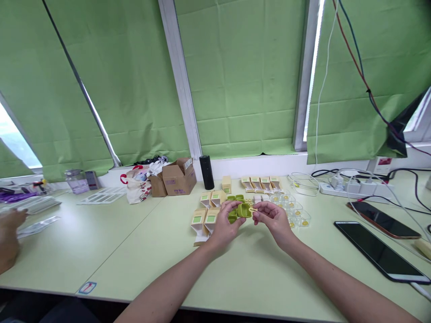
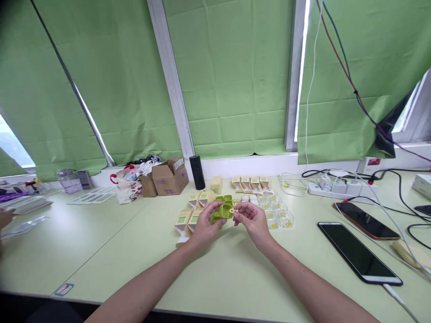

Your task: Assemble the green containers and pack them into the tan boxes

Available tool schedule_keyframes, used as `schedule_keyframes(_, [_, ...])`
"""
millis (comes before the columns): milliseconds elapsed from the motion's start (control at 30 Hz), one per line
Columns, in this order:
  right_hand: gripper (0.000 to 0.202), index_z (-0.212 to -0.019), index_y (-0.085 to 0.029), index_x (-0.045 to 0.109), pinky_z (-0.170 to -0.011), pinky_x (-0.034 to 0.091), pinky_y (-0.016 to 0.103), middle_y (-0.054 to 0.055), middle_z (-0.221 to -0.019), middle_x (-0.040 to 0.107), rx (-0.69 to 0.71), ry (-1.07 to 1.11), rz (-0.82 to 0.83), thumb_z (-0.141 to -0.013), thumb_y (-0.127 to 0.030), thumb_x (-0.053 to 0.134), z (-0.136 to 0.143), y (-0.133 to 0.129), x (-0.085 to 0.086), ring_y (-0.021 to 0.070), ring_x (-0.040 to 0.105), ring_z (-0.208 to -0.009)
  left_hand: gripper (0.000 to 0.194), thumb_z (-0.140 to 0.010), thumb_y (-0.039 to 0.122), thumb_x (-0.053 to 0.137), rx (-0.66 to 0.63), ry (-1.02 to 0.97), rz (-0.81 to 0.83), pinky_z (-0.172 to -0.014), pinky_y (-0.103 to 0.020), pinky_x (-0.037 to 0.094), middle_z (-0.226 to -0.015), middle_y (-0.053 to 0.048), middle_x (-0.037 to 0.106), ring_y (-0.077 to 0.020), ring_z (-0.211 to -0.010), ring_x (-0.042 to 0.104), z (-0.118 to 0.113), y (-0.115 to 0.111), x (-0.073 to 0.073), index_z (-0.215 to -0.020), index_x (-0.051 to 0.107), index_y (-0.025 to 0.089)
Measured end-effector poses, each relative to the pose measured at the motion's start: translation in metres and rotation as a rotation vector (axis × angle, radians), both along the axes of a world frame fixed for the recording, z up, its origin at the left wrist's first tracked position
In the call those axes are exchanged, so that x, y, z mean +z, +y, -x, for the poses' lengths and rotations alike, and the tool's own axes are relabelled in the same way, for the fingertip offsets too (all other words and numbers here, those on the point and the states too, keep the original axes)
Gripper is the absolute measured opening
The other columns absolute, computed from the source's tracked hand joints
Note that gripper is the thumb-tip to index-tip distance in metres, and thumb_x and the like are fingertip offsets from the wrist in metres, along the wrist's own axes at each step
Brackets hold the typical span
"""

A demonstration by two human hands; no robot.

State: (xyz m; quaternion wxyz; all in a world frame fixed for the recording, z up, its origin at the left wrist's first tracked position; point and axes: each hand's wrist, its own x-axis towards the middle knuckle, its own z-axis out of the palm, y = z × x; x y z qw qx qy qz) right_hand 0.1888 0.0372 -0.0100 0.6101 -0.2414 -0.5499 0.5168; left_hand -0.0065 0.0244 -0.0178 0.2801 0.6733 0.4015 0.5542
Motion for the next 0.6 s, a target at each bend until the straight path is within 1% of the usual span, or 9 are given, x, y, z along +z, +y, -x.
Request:
schedule_keyframes(67, [0.038, -0.088, -0.02, 0.075, -0.057, 0.06, 0.033, 0.001, -0.073, 0.07, -0.042, -0.035, -0.037, -0.071, -0.048, 0.094, 0.001, 0.0, -0.003, 0.0165, 0.066, -0.058, 0.043, -0.086, 0.018, 0.08, -0.005, 0.002, 0.002, -0.119, -0.049, 0.044, -0.136, -0.01, 0.059, -0.0287, -0.133, 0.058, -0.001, -0.002, 0.001, -0.127, 0.069, 0.027])
schedule_keyframes(167, [0.031, -0.094, -0.021, 0.076, -0.058, 0.058, 0.032, 0.002, -0.076, 0.069, -0.149, -0.141, -0.15, -0.082, -0.048, 0.085, 0.003, -0.001, -0.008, 0.0163, 0.064, -0.061, 0.043, -0.088, 0.018, 0.079, -0.014, 0.006, 0.007, -0.118, -0.049, 0.045, -0.138, -0.011, 0.057, -0.0291, -0.134, 0.056, -0.002, -0.006, 0.004, -0.128, 0.07, 0.027])
schedule_keyframes(267, [0.017, -0.101, -0.022, 0.076, -0.065, 0.058, 0.033, 0.004, -0.081, 0.071, -0.291, -0.31, -0.345, -0.095, -0.038, 0.072, 0.003, -0.004, -0.011, 0.0183, 0.065, -0.069, 0.043, -0.088, 0.017, 0.079, -0.021, 0.015, -0.003, -0.117, -0.047, 0.045, -0.138, -0.01, 0.056, -0.0284, -0.134, 0.056, -0.003, -0.008, 0.006, -0.128, 0.07, 0.027])
schedule_keyframes(333, [0.012, -0.104, -0.023, 0.074, -0.068, 0.057, 0.033, 0.005, -0.086, 0.071, -0.369, -0.407, -0.497, -0.1, -0.029, 0.064, 0.002, -0.006, -0.012, 0.019, 0.065, -0.074, 0.043, -0.088, 0.016, 0.079, -0.028, 0.029, -0.017, -0.116, -0.047, 0.046, -0.136, -0.01, 0.056, -0.028, -0.133, 0.056, -0.003, -0.01, 0.008, -0.128, 0.07, 0.027])
schedule_keyframes(467, [0.017, -0.11, -0.023, 0.069, -0.072, 0.056, 0.034, 0.007, -0.097, 0.072, -0.466, -0.568, -0.757, -0.103, -0.016, 0.056, 0.0, -0.007, -0.012, 0.0214, 0.067, -0.085, 0.042, -0.087, 0.014, 0.079, -0.036, 0.055, -0.04, -0.115, -0.047, 0.048, -0.133, -0.01, 0.056, -0.0287, -0.133, 0.056, -0.004, -0.012, 0.01, -0.125, 0.071, 0.027])
schedule_keyframes(533, [0.018, -0.112, -0.023, 0.069, -0.074, 0.054, 0.035, 0.008, -0.099, 0.072, -0.538, -0.648, -0.839, -0.102, -0.014, 0.057, -0.001, -0.005, -0.012, 0.023, 0.067, -0.089, 0.043, -0.086, 0.013, 0.079, -0.038, 0.066, -0.045, -0.114, -0.047, 0.049, -0.133, -0.009, 0.055, -0.0288, -0.132, 0.056, -0.005, -0.013, 0.011, -0.125, 0.071, 0.028])
schedule_keyframes(600, [0.018, -0.112, -0.022, 0.069, -0.072, 0.052, 0.035, 0.009, -0.098, 0.07, -0.612, -0.703, -0.884, -0.101, -0.013, 0.058, -0.002, -0.004, -0.012, 0.0234, 0.066, -0.088, 0.044, -0.085, 0.011, 0.079, -0.041, 0.077, -0.053, -0.114, -0.047, 0.049, -0.133, -0.009, 0.055, -0.0287, -0.131, 0.057, -0.005, -0.014, 0.011, -0.125, 0.072, 0.028])
